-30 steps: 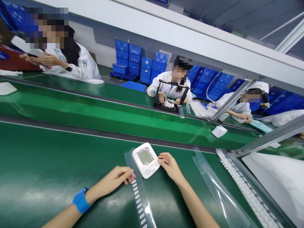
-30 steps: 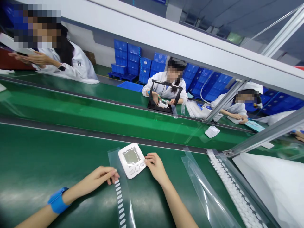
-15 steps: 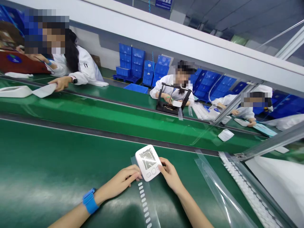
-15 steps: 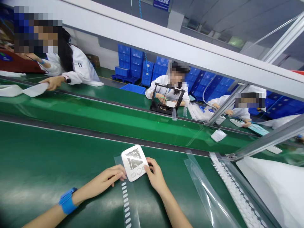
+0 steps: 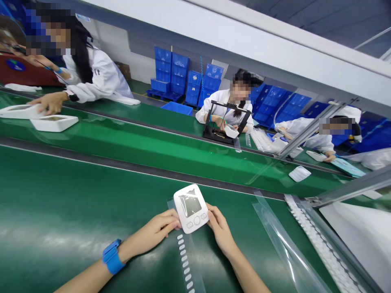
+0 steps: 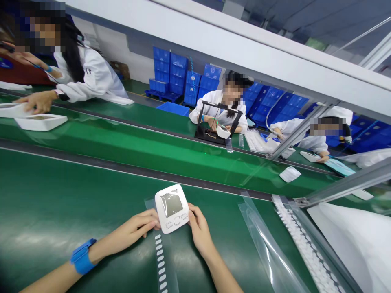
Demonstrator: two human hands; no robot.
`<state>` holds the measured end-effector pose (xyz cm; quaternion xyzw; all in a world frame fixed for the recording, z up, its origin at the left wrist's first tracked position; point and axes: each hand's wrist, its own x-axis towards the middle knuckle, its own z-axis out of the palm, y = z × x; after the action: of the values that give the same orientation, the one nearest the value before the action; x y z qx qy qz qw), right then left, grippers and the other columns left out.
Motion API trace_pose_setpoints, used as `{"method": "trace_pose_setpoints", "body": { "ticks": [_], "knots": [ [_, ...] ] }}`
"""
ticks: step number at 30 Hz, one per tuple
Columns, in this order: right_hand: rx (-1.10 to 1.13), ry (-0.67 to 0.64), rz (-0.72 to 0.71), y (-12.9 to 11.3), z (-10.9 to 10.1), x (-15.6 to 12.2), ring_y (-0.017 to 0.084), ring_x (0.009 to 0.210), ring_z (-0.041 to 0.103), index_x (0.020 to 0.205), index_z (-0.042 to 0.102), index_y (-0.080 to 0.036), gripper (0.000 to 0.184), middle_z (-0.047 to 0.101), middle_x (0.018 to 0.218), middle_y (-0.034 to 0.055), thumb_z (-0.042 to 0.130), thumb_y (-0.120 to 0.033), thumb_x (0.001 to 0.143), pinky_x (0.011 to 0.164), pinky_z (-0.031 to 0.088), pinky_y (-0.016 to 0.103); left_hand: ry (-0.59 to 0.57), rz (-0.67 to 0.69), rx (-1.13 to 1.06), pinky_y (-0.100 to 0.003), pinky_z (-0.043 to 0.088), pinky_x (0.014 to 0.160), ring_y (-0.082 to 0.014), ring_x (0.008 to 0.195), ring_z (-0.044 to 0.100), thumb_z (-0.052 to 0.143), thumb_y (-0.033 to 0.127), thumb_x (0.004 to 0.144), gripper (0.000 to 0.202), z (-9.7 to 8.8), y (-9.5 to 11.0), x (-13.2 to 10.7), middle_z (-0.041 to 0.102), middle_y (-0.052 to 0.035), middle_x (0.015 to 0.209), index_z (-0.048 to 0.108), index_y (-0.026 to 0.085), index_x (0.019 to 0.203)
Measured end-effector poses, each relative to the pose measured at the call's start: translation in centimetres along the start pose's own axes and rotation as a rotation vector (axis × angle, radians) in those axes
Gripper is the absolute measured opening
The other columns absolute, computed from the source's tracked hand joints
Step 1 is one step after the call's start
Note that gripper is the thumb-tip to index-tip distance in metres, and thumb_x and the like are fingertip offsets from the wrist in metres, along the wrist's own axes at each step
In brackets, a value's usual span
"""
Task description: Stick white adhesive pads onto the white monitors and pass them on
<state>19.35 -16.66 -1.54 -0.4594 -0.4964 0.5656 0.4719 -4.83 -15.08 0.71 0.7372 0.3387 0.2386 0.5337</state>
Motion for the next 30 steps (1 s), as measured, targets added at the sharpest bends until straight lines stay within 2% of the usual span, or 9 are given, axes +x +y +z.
{"method": "trace_pose_setpoints", "body": {
  "ticks": [11,17,20,22,24,25,27,30],
  "knots": [
    [-0.084,-0.005,-0.043,-0.6,0.3,0.0,0.027,0.118,0.055,0.106,0.062,-0.025,0.031,0.055,0.132,0.0071,0.055,-0.050,0.089,0.096,0.047,0.038,0.014,0.003,-0.030,-0.021,0.047,0.061,-0.0193,0.087,0.056,0.035,0.037,0.099,0.039,0.0,0.1,0.2,0.060,-0.0064,0.103,0.069,0.020,0.092],
    [0.236,-0.037,0.142,-0.7,1.0,-0.7,0.024,0.108,0.062,0.113,0.055,-0.028,0.034,0.063,0.121,0.0052,0.064,-0.045,0.085,0.095,0.048,0.044,0.015,-0.029,-0.112,-0.022,0.050,0.065,-0.0188,0.086,0.059,0.040,0.041,0.097,0.038,-0.2,0.4,0.2,0.059,-0.0074,0.103,0.071,0.019,0.093],
    [0.389,-0.013,0.208,-0.9,1.4,-0.2,0.023,0.095,0.069,0.109,0.055,-0.026,0.035,0.069,0.109,0.0057,0.067,-0.044,0.082,0.091,0.050,0.046,0.051,-0.084,-0.426,-0.026,0.053,0.072,-0.0214,0.087,0.063,0.052,0.045,0.092,0.038,-0.3,-0.3,0.3,0.062,-0.0103,0.100,0.073,0.014,0.088],
    [0.416,0.013,0.202,-1.5,1.3,1.5,0.023,0.091,0.071,0.105,0.057,-0.023,0.033,0.071,0.103,0.0067,0.069,-0.043,0.080,0.090,0.051,0.044,0.101,-0.153,-0.705,-0.028,0.054,0.074,-0.0222,0.084,0.066,0.058,0.047,0.088,0.039,-0.3,-0.9,0.5,0.067,-0.0116,0.091,0.072,0.011,0.084],
    [0.340,0.070,0.107,-2.5,1.1,4.7,0.025,0.092,0.070,0.103,0.058,-0.023,0.032,0.071,0.104,0.0073,0.068,-0.043,0.079,0.088,0.053,0.044,0.173,-0.197,-0.892,-0.028,0.055,0.070,-0.0209,0.075,0.068,0.061,0.046,0.086,0.039,-0.3,-1.3,0.6,0.070,-0.0114,0.081,0.071,0.010,0.079],
    [0.262,0.109,0.036,-3.2,1.0,6.9,0.026,0.094,0.070,0.104,0.057,-0.023,0.033,0.071,0.106,0.0075,0.067,-0.044,0.080,0.086,0.054,0.045,0.209,-0.207,-0.941,-0.028,0.055,0.068,-0.0200,0.071,0.068,0.062,0.046,0.086,0.039,-0.4,-1.5,0.7,0.071,-0.0113,0.078,0.070,0.010,0.077],
    [-0.030,0.256,-0.131,-4.8,0.7,12.1,0.026,0.095,0.069,0.108,0.053,-0.023,0.031,0.070,0.107,0.0083,0.056,-0.046,0.087,0.080,0.056,0.045,0.263,-0.219,-0.990,-0.027,0.055,0.064,-0.0191,0.067,0.068,0.064,0.047,0.084,0.039,-0.4,-1.6,0.7,0.072,-0.0114,0.076,0.069,0.010,0.075],
    [-0.177,0.378,-0.198,-6.9,0.2,20.0,0.024,0.105,0.064,0.122,0.046,-0.022,0.033,0.063,0.119,0.0108,0.045,-0.038,0.093,0.085,0.053,0.043,0.265,-0.224,-0.978,-0.027,0.054,0.064,-0.0201,0.068,0.069,0.067,0.050,0.081,0.042,-0.6,-1.6,0.7,0.074,-0.0132,0.076,0.071,0.009,0.081]
  ]
}}
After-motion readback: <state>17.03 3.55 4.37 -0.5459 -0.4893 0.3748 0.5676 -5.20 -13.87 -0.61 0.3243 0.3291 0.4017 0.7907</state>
